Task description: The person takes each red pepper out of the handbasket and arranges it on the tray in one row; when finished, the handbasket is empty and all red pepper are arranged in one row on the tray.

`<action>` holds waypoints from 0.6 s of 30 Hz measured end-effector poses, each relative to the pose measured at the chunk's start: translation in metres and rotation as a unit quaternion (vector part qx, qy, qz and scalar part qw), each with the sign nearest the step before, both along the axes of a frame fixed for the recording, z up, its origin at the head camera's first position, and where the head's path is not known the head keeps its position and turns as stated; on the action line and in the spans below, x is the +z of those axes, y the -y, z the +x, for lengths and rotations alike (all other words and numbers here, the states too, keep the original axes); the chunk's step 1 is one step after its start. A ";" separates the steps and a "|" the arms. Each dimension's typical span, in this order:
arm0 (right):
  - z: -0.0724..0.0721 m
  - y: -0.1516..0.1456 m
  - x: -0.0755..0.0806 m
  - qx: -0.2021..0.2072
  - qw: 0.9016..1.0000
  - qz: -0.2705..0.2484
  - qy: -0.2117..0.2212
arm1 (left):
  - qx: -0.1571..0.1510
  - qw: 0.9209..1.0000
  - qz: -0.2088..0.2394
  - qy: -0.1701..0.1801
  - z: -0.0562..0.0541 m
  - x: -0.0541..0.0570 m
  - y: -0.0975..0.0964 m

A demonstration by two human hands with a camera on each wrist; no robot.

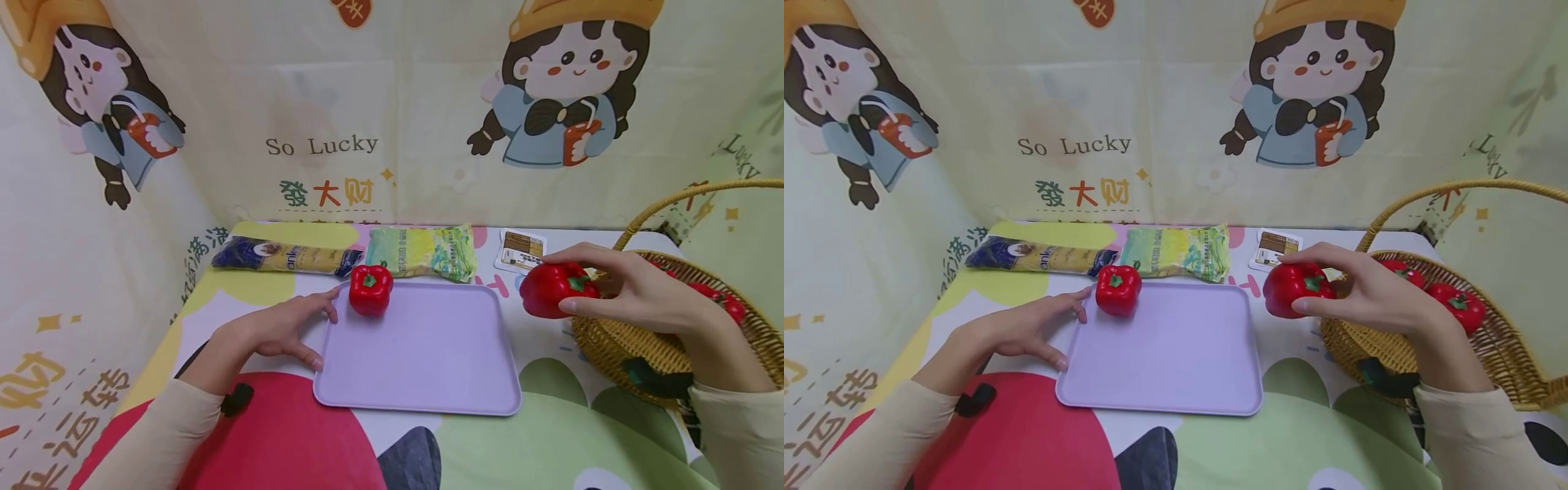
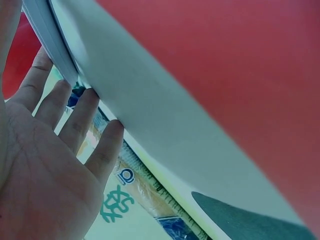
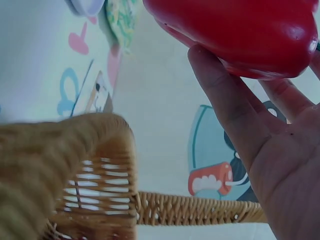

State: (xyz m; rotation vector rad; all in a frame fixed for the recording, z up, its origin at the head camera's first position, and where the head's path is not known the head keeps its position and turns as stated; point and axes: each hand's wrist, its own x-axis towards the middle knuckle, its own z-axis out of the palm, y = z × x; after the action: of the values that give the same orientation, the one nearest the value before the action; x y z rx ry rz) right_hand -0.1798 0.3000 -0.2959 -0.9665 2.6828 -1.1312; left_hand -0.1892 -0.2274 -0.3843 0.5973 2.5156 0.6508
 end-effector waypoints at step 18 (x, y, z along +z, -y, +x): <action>-0.019 0.024 -0.015 -0.001 0.999 -0.015 0.029 | 0.000 1.000 0.013 0.008 0.001 -0.001 0.002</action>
State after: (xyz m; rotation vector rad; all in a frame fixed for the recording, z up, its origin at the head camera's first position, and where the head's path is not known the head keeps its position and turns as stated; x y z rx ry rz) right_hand -0.1991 0.2763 -0.3107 -0.9195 2.6293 -1.1835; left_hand -0.1886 -0.2289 -0.3850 0.5996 2.4945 0.6873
